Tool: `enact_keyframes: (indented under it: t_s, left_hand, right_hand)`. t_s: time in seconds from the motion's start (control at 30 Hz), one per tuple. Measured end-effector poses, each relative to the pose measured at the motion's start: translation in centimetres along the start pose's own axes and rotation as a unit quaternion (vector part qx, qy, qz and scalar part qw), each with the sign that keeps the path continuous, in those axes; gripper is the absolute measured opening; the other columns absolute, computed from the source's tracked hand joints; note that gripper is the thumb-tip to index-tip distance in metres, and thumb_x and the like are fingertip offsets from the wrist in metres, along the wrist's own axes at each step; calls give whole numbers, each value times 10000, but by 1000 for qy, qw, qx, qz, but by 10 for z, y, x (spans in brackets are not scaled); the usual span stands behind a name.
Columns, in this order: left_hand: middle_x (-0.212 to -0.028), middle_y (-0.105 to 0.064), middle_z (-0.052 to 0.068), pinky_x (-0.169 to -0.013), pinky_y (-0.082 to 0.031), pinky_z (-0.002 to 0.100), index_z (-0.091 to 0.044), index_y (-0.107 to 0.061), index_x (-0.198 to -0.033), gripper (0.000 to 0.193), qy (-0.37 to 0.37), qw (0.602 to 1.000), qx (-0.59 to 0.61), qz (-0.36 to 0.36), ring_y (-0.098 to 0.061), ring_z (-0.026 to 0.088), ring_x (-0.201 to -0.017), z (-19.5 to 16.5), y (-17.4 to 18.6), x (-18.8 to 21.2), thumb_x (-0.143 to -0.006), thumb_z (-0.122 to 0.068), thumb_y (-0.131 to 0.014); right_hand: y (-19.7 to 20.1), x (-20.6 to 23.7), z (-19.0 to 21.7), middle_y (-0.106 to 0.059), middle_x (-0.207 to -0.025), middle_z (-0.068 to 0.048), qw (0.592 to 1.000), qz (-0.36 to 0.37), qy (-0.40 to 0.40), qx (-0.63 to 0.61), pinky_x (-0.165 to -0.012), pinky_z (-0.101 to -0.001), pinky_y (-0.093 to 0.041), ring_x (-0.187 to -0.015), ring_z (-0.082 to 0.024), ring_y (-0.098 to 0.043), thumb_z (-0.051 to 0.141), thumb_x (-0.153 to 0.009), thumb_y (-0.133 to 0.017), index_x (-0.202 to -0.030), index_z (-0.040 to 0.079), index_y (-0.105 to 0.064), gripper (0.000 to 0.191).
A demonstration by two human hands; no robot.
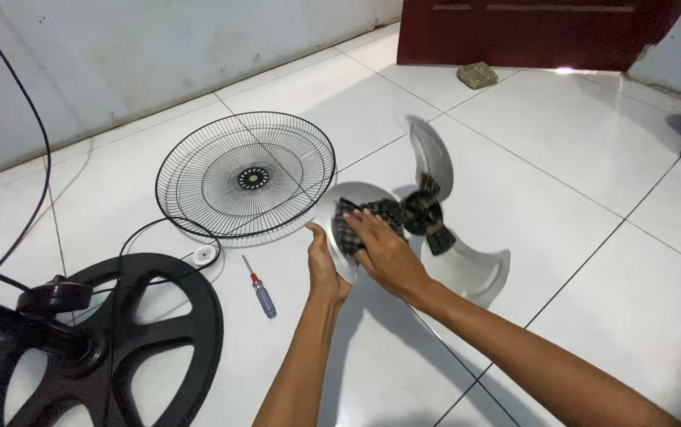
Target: The person wipes the plastic blades of a disassembled standing fan with a cloth, then fits the blade assembly onto the fan motor on the floor and tightens the center cap nut by hand. They then pick up the front grille cover from the floor.
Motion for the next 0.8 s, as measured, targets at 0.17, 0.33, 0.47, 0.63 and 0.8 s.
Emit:
enact_keyframes:
  t_s: [0.17,0.33,0.47,0.63,0.8]
  left_hand:
    - [-1141,-683,119,-837,-631,399,-101,-551,-1343,735,-6,997,41,-71,-699,251,-1016,-7,18,-7,-978,-679,-283]
    - [-1069,-667,149,-744,-620,393,-59,-562,-1375,770,-37,998,30,-39,-672,265,-894,-21,27,-4,-1033,-706,-324]
    - [-1200,-642,150,-814,-624,387,-98,-472,-1428,753,-55,996,-9,-75,-670,268,-1040,-32,37,7,-977,-676,-299]
    - [-1419,-573,122,-995,-556,392,-88,-391,-1522,775,-51,999,1,-10,-611,267,-1250,-40,14,11,-982,-637,-299]
    - [-1417,-577,145,-1024,-552,412,-67,-392,-1503,774,-15,999,-38,0,-625,277,-1241,-28,-9,18,-983,-629,-280]
  right_hand:
    - [-19,9,26,-488,-1510,-229,999,7,30,9,-1181,-500,-383,-1419,-416,-450,31,-794,-743,-1459,53,-492,711]
    - [-21,17,52,-518,-1489,-231,999,27,40,-10,-1141,-468,-433,-1396,-405,-477,49,-834,-733,-1399,34,-545,595]
    - [-3,17,48,-694,-1201,-215,983,51,-59,-164,-868,-406,-591,-1064,-325,-690,3,-856,-627,-1351,71,-604,500]
    - [55,-5,-24,-635,-631,-126,929,-82,-294,-210,-449,-384,-510,-482,-201,-598,29,-941,-472,-1353,127,-650,460]
    - [86,-60,-52,-682,-1028,-220,965,-135,-199,-106,-704,-470,-547,-770,-310,-699,12,-951,-471,-1398,17,-541,452]
Point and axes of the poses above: each hand's wrist, its own x-axis away from the middle knuckle, its own y-axis out of the back of the hand, z = x × y, the point moved 10 cm from there along -x, towards the middle knuckle
